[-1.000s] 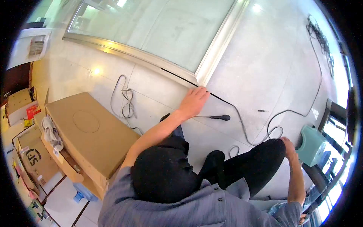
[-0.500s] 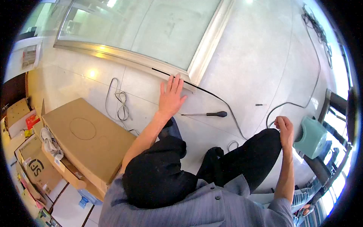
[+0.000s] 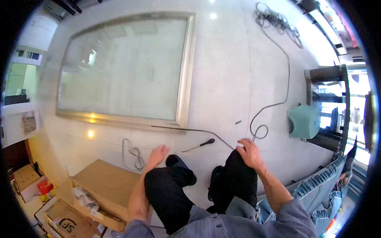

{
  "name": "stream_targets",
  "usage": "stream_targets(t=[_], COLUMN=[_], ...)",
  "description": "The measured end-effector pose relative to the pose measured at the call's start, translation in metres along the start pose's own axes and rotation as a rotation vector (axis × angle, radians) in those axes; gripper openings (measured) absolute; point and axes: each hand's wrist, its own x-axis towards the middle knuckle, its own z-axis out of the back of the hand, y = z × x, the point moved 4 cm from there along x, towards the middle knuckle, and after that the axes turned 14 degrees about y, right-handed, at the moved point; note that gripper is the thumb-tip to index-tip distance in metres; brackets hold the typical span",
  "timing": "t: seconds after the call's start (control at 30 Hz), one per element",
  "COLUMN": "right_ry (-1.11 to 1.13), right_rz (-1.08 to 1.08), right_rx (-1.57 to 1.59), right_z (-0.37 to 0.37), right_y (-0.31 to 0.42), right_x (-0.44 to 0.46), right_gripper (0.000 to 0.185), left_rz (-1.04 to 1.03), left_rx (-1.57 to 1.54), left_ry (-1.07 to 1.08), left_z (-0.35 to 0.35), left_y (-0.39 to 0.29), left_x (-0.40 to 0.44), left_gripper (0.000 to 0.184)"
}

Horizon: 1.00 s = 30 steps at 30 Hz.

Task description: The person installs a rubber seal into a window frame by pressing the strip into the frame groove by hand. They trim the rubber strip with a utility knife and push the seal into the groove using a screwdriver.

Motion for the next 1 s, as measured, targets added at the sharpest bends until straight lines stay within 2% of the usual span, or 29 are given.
stream_targets(t=[0.07, 0.13, 0.17, 0.2, 0.27, 0.33, 0.37, 0.4, 0.43, 0.57, 0.63, 0.7, 0.87, 0.9, 0.93, 1.0], right_ry=[0.049, 0.139, 0.196, 0.465, 0.446, 0.493, 0.57, 0.559, 0.506, 0.314, 0.199, 0.218, 0.377, 0.377, 0.278, 0.383], right_rz=[-0.132, -0.157, 0.036, -0.032, -0.492, -0.483, -0.5, -0.492, -0.447, -0.317, -0.298, -0.307, -0.335, -0.325, -0.29, -0.171], right_rx=[0.016, 0.074, -0.18, -0.296, 0.174, 0.108, 0.048, 0.051, 0.02, -0.021, -0.016, -0.03, -0.077, 0.013, -0.028, -0.097], right_z=[0.004, -0.013, -0.019, -0.043, 0.002, 0.037, 0.045, 0.064, 0.087, 0.166, 0.196, 0.215, 0.246, 0.27, 0.293, 0.344], right_y=[0.006, 0.008, 0.017, 0.001, 0.072, 0.121, 0.134, 0.155, 0.178, 0.226, 0.234, 0.231, 0.165, 0.162, 0.155, 0.142], right_x=[-0.027, -0.064, -0.092, -0.109, -0.158, -0.18, -0.185, -0.189, -0.188, -0.171, -0.161, -0.146, -0.066, -0.046, -0.019, 0.018], right_gripper=[0.033, 0.035, 0.034, 0.058, 0.077, 0.082, 0.088, 0.088, 0.086, 0.081, 0.077, 0.074, 0.066, 0.065, 0.06, 0.056], left_rz=[0.116, -0.035, 0.069, 0.178, 0.318, 0.327, 0.312, 0.321, 0.332, 0.314, 0.346, 0.341, 0.339, 0.348, 0.357, 0.375], left_rx=[-0.505, -1.206, -1.213, -1.222, -0.909, -1.045, -1.037, -0.93, -0.823, -0.577, -0.311, -0.197, -0.25, -0.247, -0.242, -0.212], left_ry=[0.145, 0.132, 0.069, 0.011, 0.04, 0.114, 0.105, 0.205, 0.304, 0.282, 0.402, 0.454, 0.33, 0.299, 0.263, 0.209], left_z=[0.009, 0.005, 0.003, -0.003, -0.028, -0.017, -0.009, -0.01, -0.015, -0.028, -0.021, -0.008, 0.038, 0.049, 0.059, 0.081], left_y=[-0.019, -0.022, -0.03, -0.038, -0.03, -0.105, -0.112, -0.118, -0.123, -0.085, -0.096, -0.115, -0.196, -0.216, -0.238, -0.288], left_x=[-0.073, -0.155, -0.187, -0.216, -0.268, -0.359, -0.37, -0.389, -0.41, -0.394, -0.389, -0.385, -0.37, -0.364, -0.358, -0.353], left_gripper=[0.052, 0.04, 0.042, 0.045, 0.058, 0.068, 0.068, 0.07, 0.073, 0.07, 0.07, 0.069, 0.065, 0.064, 0.063, 0.062])
